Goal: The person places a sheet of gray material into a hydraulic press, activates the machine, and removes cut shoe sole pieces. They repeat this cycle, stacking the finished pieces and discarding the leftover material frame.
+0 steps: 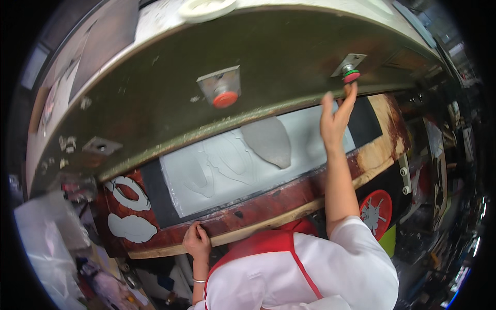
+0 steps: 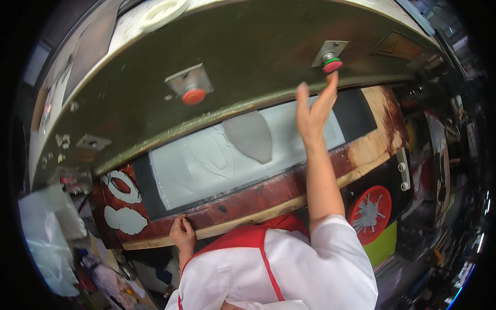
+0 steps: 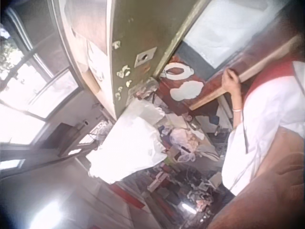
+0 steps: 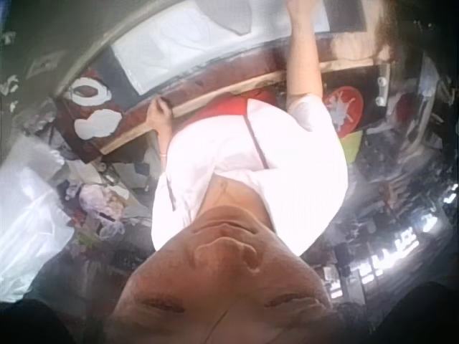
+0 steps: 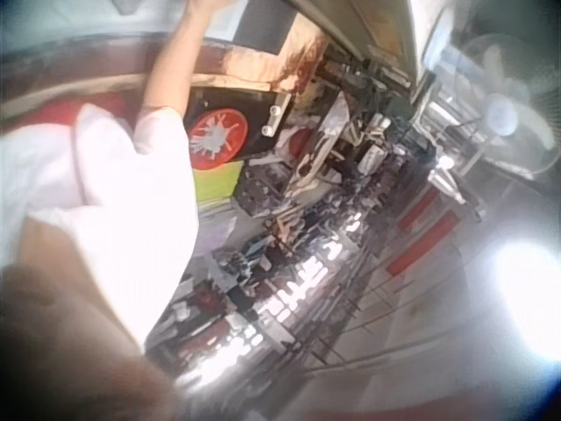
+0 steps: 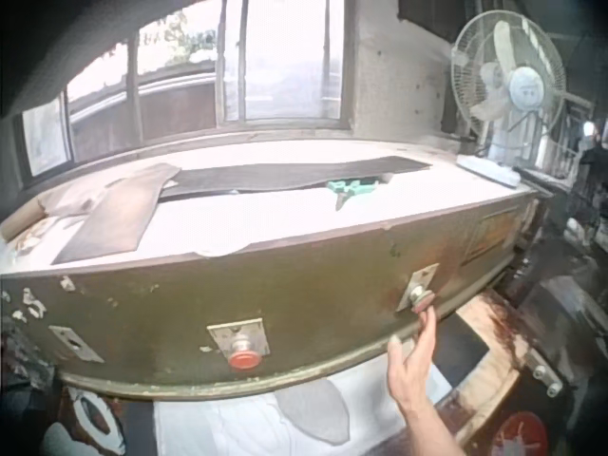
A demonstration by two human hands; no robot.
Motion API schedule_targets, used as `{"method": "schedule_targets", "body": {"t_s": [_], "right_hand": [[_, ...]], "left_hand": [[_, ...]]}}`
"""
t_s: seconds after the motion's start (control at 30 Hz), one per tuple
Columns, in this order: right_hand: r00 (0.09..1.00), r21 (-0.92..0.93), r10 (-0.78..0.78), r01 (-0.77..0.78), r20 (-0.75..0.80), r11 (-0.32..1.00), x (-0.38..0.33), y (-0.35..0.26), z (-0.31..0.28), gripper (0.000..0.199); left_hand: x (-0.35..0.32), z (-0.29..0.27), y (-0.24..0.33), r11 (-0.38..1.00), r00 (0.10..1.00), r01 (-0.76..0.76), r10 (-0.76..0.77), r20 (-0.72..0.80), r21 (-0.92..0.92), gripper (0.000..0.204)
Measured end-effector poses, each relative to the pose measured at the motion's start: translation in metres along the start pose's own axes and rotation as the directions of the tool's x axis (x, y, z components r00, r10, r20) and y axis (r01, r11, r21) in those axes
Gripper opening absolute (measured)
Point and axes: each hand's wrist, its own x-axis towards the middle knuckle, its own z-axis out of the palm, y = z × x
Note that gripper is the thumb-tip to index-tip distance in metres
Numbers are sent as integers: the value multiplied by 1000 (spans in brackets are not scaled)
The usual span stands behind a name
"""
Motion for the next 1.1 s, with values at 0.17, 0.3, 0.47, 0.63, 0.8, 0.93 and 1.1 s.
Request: {"method": "schedule_targets", "body": {"t_s": [0.17, 0.3, 0.47, 0.63, 0.8, 0.93, 1.1], "right_hand": [[975, -109, -60, 38, -213, 993, 60, 16, 31, 92], [969, -96, 72, -97, -238, 991, 43, 18, 45, 108], [994, -98, 42, -52, -104, 994, 37, 5, 30, 96], [946, -87, 254, -241, 200, 967, -60, 0, 0, 73], [946, 43, -133, 126, 295, 991, -139, 16, -6, 23], [914, -12, -117, 132, 389, 991, -153, 18, -8, 20], [939, -56, 75, -60, 336, 997, -165, 9, -37, 19]], "left_hand": [[70, 27, -7, 998, 984, -60, 62, -164, 18, 17], [128, 31, -17, 994, 987, -86, 93, -132, 61, 25], [144, 13, -30, 946, 974, -120, 171, -149, 302, 28], [168, 8, -57, 969, 983, -137, 159, -93, 208, 38], [182, 12, -90, 997, 994, -37, 28, 107, 75, 60], [183, 17, -103, 979, 992, -65, 43, 114, 194, 58], [162, 21, -114, 961, 962, -254, 239, 130, 113, 41]]}}
